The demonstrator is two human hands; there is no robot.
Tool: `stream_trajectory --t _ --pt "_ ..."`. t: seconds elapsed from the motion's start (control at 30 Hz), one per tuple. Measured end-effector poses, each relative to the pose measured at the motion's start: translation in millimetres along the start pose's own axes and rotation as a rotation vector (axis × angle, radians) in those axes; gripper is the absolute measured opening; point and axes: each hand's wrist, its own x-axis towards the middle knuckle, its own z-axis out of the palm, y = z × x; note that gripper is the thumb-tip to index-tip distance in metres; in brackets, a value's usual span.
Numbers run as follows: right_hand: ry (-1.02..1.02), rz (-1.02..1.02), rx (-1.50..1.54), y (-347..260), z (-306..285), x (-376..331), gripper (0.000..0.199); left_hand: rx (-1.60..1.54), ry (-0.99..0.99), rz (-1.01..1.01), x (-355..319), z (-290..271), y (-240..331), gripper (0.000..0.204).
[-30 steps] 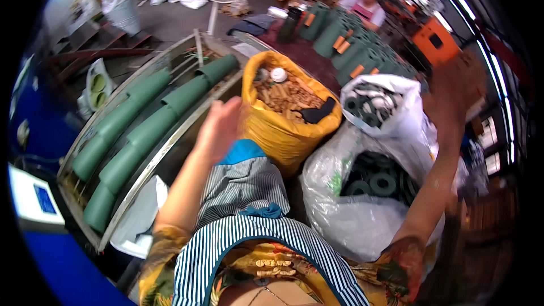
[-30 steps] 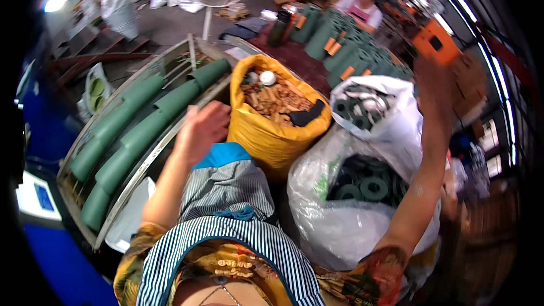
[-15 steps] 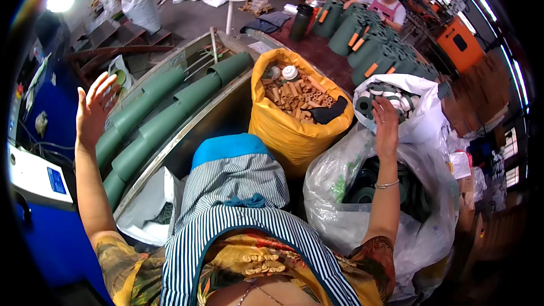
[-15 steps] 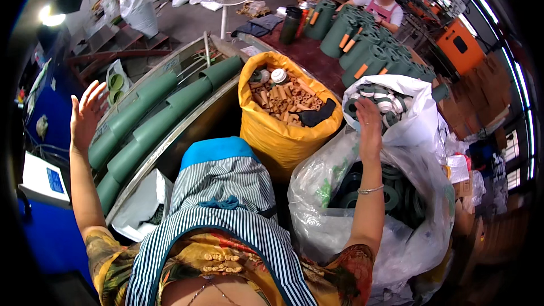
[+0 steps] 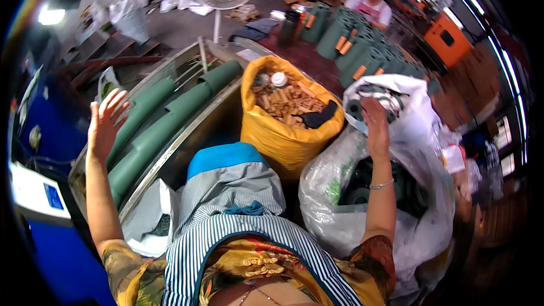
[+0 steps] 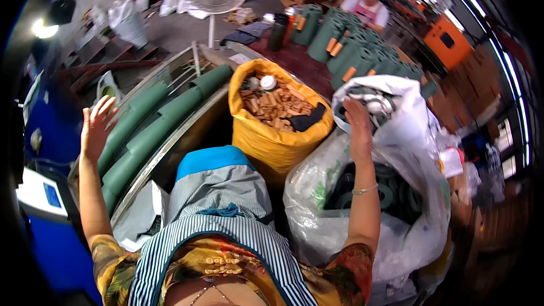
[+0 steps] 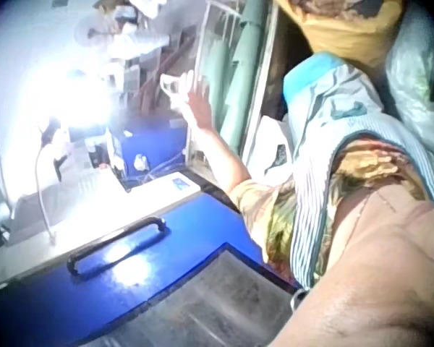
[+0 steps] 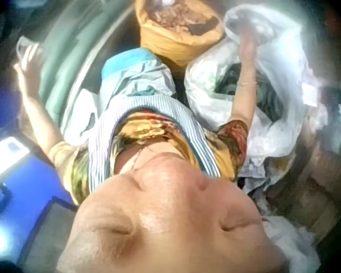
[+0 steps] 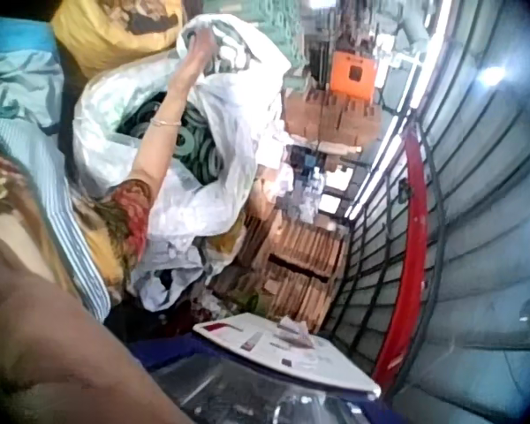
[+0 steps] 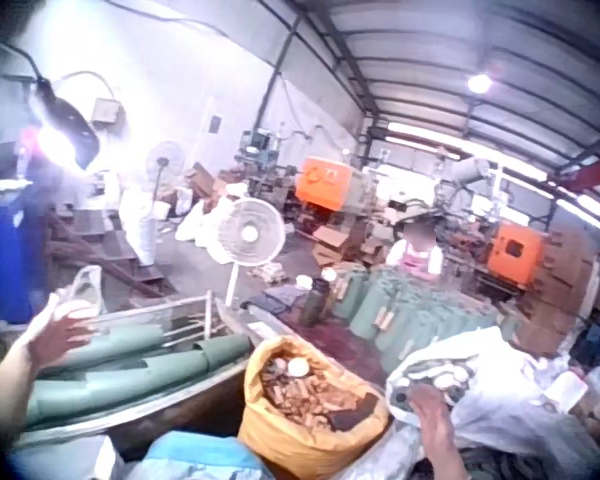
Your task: The person picks up green cylindrical housing parts and inserts smaller internal components and black caps into them by hand.
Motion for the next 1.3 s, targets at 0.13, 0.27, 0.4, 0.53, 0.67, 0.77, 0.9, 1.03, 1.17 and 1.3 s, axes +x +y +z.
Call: stream_trajectory --t 0.13,0.27,0.4,0.53,0.67,0.77,0.9,1.03,1.17,1.3 --pt "0.046 0.305 -0.477 23.4 11.2 -13.4 0.03 0.354 0.047 -0.197 -27.8 -14.4 -45.2 0.062" --pt "-0.178 0.357 -0.463 68.9 100.2 -54.0 0.023 1.246 0.992 -0.062 -118.2 -163.5 -182.4 0.065" --pt "-0.582 0.073 -0.675 101.5 155.2 -92.1 0.048 1.156 1.752 -0.363 -231.8 -268.8 -249.7 0.067" --pt "-1.012 0.132 -0.7 78.0 249.4 -70.6 0.071 1.119 1.687 -0.473 -326.4 -343.5 -248.8 0.067" --pt "-1.121 -0.203 -0.74 60.9 318.9 -39.6 0.075 1.112 1.625 -0.654 -287.3 -350.3 -262.0 0.073" --pt "-1.117 -0.293 -0.787 46.8 350.3 -31.8 0.072 0.962 1.72 -0.68 -268.9 -340.8 -261.6 0.062" --pt "-1.247 -0.281 -0.757 59.5 374.9 -42.0 0.069 0.907 1.684 -0.458 -310.5 -356.2 -261.8 0.039" --pt "-1.301 -0.312 -0.749 67.2 393.4 -39.3 0.075 0.921 1.513 -0.384 -266.9 -363.3 -245.3 0.035" --pt "-1.331 -0.513 -0.831 47.5 447.0 14.6 0.075 0.955 1.472 -0.527 -260.2 -389.1 -250.4 0.037" --pt "-1.02 -0.613 -0.653 13.1 500.8 95.8 0.076 0.891 1.483 -0.66 -232.1 -387.9 -239.6 0.036"
